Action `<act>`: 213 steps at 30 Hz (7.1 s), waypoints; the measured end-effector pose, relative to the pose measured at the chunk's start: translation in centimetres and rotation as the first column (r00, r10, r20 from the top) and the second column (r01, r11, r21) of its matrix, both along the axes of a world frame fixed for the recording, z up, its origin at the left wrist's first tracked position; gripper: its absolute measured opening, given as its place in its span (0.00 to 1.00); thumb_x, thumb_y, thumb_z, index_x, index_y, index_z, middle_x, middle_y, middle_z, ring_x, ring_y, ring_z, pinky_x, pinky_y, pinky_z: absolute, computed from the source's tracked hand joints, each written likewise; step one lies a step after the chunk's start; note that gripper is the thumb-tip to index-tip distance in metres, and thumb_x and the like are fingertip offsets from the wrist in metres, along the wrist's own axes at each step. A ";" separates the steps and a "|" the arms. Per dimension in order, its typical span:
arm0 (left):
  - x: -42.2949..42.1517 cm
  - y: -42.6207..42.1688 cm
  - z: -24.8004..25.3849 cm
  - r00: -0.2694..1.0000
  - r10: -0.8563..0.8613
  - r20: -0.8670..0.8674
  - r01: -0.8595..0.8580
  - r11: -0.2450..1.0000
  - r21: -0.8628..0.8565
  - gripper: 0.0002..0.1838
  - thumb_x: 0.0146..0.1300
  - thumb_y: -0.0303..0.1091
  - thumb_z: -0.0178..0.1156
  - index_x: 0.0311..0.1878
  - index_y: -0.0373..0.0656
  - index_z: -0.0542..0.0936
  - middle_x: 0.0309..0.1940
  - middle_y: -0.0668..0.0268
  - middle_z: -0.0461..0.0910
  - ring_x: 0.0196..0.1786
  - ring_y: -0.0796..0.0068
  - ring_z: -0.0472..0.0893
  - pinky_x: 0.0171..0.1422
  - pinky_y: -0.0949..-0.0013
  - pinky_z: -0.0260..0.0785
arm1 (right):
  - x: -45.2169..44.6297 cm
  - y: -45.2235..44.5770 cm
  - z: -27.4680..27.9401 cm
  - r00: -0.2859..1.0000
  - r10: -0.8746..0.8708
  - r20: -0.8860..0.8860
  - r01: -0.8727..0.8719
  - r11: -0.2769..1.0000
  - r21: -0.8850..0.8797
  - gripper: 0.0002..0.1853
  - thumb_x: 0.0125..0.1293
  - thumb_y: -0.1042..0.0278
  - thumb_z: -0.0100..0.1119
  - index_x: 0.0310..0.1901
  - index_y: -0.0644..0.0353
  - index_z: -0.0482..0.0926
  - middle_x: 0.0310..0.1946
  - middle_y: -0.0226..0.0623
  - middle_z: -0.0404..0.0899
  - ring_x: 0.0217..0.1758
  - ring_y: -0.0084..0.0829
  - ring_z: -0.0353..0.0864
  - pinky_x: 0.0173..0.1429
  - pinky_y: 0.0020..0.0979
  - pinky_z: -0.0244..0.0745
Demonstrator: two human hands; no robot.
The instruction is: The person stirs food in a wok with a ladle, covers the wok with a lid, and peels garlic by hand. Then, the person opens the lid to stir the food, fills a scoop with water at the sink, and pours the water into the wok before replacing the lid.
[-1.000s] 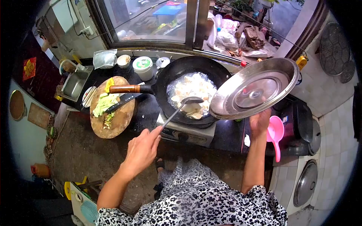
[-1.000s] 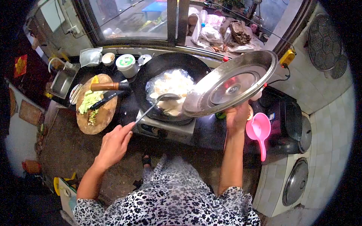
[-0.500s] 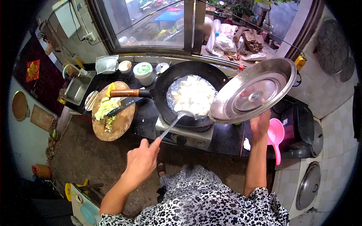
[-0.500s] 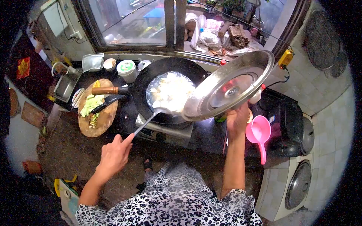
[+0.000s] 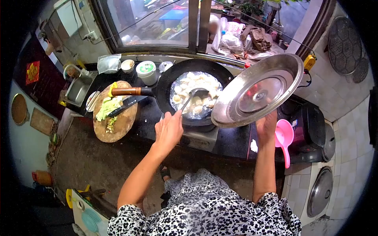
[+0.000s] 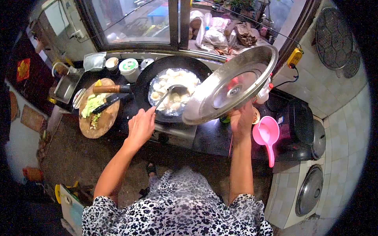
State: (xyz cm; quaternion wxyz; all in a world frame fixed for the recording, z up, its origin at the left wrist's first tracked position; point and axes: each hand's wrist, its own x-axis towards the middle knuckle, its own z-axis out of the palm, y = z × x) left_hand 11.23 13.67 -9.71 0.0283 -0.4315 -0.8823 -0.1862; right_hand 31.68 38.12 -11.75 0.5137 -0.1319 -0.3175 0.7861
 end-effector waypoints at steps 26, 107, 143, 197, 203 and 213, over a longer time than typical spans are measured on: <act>2.3 -11.5 6.0 0.989 -0.086 -0.123 0.066 0.986 -0.156 0.14 0.63 0.34 0.58 0.52 0.52 0.77 0.30 0.55 0.71 0.24 0.51 0.77 0.27 0.52 0.68 | -0.5 0.0 0.4 0.999 0.035 -0.018 -0.034 0.998 0.060 0.22 0.70 0.65 0.51 0.62 0.65 0.66 0.57 0.41 0.72 0.60 0.35 0.73 0.66 0.39 0.69; -3.6 2.4 1.1 0.959 -0.250 0.131 0.263 0.961 -0.085 0.15 0.67 0.37 0.50 0.55 0.49 0.75 0.36 0.46 0.76 0.41 0.44 0.79 0.44 0.48 0.71 | 4.1 -2.4 -0.4 0.995 -0.078 0.065 0.079 0.997 -0.012 0.19 0.71 0.65 0.50 0.59 0.64 0.67 0.52 0.40 0.74 0.55 0.32 0.77 0.59 0.33 0.76; -6.7 -9.9 5.8 0.947 -0.256 -0.194 0.207 0.948 -0.242 0.17 0.62 0.31 0.55 0.55 0.52 0.77 0.32 0.54 0.72 0.27 0.49 0.78 0.31 0.50 0.70 | -0.4 -3.4 1.5 0.983 -0.174 -0.055 0.175 0.984 0.018 0.21 0.68 0.70 0.51 0.61 0.66 0.65 0.55 0.43 0.73 0.59 0.38 0.73 0.65 0.41 0.71; -9.9 -1.9 -0.1 0.975 -0.014 0.223 0.007 1.000 0.030 0.17 0.68 0.40 0.50 0.57 0.52 0.77 0.40 0.47 0.78 0.45 0.43 0.78 0.50 0.48 0.69 | -1.8 -6.7 2.1 0.971 -0.237 0.012 0.237 0.971 -0.042 0.23 0.70 0.65 0.48 0.63 0.67 0.64 0.59 0.45 0.70 0.62 0.39 0.71 0.68 0.43 0.68; -9.3 -4.4 1.4 0.948 -0.082 0.308 0.078 0.997 0.027 0.17 0.68 0.40 0.51 0.57 0.51 0.78 0.38 0.49 0.77 0.45 0.47 0.78 0.50 0.51 0.69 | -1.8 -6.3 1.3 0.983 -0.181 -0.001 0.181 0.983 -0.020 0.26 0.74 0.53 0.45 0.66 0.61 0.60 0.62 0.40 0.68 0.64 0.36 0.70 0.68 0.40 0.69; -9.6 -9.9 5.5 0.963 -0.183 0.199 0.117 0.946 0.303 0.17 0.67 0.31 0.54 0.58 0.48 0.78 0.27 0.55 0.71 0.32 0.57 0.75 0.38 0.59 0.66 | -2.8 -5.5 1.3 0.971 -0.239 0.002 0.239 0.971 -0.022 0.22 0.70 0.66 0.49 0.62 0.67 0.64 0.57 0.45 0.71 0.60 0.39 0.72 0.68 0.44 0.68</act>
